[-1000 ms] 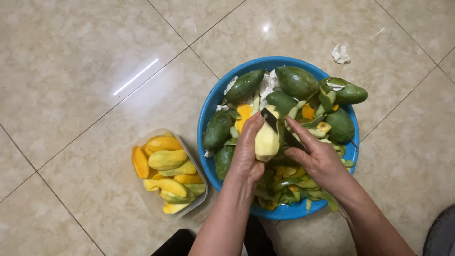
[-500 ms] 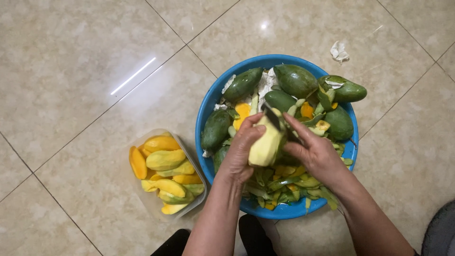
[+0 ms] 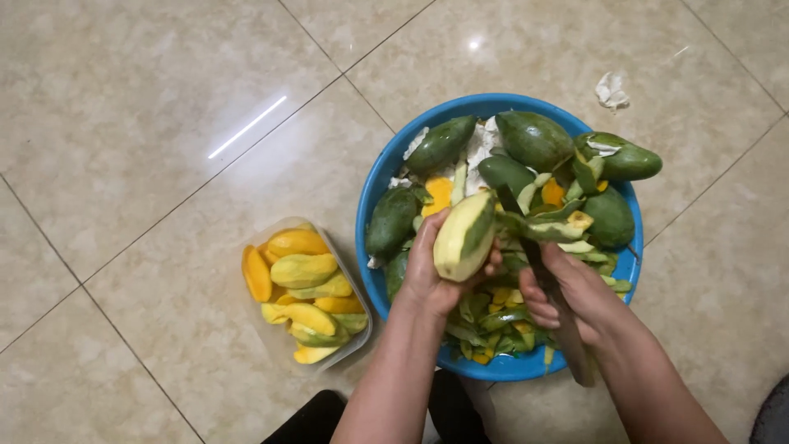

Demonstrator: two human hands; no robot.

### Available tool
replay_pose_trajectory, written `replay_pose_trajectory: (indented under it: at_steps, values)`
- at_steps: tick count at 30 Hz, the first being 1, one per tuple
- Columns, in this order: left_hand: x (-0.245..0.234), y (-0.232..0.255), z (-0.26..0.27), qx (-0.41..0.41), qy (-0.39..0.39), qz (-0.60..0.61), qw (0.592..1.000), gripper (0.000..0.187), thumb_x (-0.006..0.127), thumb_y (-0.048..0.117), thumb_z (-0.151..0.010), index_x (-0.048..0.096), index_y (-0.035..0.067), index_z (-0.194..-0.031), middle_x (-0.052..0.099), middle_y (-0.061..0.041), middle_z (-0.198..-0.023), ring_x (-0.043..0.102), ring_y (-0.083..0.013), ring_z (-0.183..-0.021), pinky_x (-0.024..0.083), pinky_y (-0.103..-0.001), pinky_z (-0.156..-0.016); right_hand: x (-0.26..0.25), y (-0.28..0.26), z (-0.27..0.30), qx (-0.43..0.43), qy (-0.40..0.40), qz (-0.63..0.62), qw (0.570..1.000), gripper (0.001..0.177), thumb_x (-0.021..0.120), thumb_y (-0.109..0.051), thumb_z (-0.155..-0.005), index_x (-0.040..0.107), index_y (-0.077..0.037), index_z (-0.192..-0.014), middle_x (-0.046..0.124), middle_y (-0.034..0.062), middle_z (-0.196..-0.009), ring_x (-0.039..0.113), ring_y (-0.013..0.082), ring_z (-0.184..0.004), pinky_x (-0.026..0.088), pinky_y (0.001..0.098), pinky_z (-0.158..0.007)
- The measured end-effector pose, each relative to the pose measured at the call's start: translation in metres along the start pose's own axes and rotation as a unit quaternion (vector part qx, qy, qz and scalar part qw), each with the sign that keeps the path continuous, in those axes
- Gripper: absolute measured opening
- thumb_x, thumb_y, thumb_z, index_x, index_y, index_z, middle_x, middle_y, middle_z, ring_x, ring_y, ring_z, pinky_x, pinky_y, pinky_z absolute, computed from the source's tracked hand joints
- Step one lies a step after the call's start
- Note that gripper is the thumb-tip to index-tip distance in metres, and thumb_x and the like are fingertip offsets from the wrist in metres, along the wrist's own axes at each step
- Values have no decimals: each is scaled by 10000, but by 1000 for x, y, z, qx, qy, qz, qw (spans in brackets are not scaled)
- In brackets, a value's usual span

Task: Peeling and slicing green mangoes using a knife

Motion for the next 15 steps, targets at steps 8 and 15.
replay_pose_trajectory:
  at_steps: [8, 15]
  values:
    - [27, -4, 18, 91, 127, 11, 988, 572, 661, 490, -926, 645, 48, -1289, 723, -129, -1020, 692, -226, -806, 544, -343, -582, 79, -50, 76, -70, 103, 543, 830, 918, 741, -418, -773, 379, -361, -1615, 795, 91, -1216, 819, 211, -726, 568, 309, -621]
    - [23, -10, 16, 96, 127, 13, 987, 521, 691, 361, -906, 651, -14, -1266, 720, -133, -1008, 685, -209, -795, 573, -290, -641, 73, -45, 68, -176, 123, 674, 707, 844, 721, -499, -805, 423, -349, -1580, 810, 0, -1160, 821, 253, -795, 615, 398, -624]
Point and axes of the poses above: each hand's wrist, its own z-axis away from the middle knuckle, its own x-axis out of the palm, y = z × x, the point moved 3 cm from there along -z, towards the middle knuckle
